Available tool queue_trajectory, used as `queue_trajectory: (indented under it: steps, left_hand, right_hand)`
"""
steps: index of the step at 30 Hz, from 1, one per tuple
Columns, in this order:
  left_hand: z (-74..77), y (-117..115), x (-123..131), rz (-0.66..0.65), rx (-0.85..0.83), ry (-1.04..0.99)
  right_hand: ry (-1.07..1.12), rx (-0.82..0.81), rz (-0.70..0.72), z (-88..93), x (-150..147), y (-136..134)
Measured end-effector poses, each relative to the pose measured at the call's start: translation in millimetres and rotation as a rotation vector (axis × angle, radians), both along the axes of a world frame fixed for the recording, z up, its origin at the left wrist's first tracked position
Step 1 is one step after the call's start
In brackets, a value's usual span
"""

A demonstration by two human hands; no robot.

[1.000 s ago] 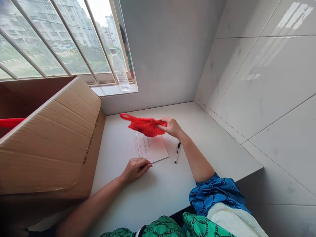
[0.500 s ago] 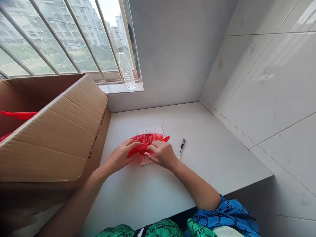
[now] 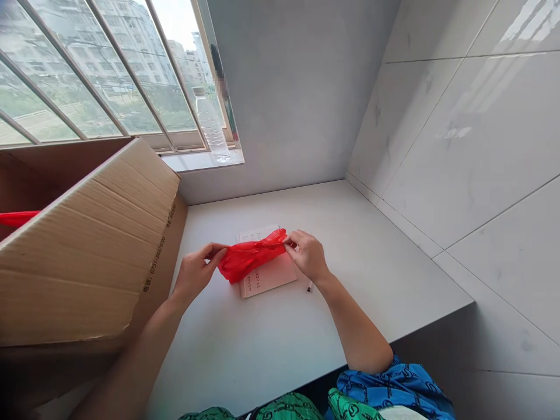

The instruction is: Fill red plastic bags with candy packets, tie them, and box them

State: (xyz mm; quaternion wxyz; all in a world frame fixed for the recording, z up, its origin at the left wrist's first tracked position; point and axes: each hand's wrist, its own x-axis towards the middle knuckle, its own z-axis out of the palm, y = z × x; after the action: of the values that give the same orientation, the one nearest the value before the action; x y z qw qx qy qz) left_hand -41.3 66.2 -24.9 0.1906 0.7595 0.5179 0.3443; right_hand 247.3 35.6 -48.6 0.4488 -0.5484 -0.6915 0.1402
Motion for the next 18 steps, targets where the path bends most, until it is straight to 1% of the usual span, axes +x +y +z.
queue_trajectory:
  steps: [2,4,6,8,10,12,14,16,18]
  left_hand:
    - [1.6,-1,-3,0.070,0.017,-0.009]
    - [4.1,-6,0,0.092,0.072,0.025]
    - [6.2,-14,10,0.021,0.159,0.117]
    - [5.7,-20,23,-0.113,0.239,0.231]
    - [2.4,-22,35,-0.200,0.273,0.267]
    - [-2.0,-19,44,-0.210,0.252,0.163]
    - [-5.1,-13,46,-0.165,0.219,0.010]
    - [-5.9,-6,41,-0.091,0.223,-0.105]
    - [-4.7,1,29,0.016,0.220,-0.230]
  right_hand:
    - [-0.009,-0.056,0.001,0.4,4,0]
    - [-0.032,-0.098,0.031,0.0,3,-1]
    - [-0.048,-0.109,0.068,-0.2,-2,-3]
    - [-0.060,-0.098,0.102,0.2,-10,-6]
    - [-0.077,-0.080,0.131,0.6,-18,-8]
    - [-0.085,-0.050,0.142,0.6,-23,-9]
    - [-0.059,-0.025,0.126,0.4,-23,-8]
    - [0.019,-0.007,0.040,0.4,-14,-5]
    - [0.147,0.002,-0.091,0.9,-2,-1]
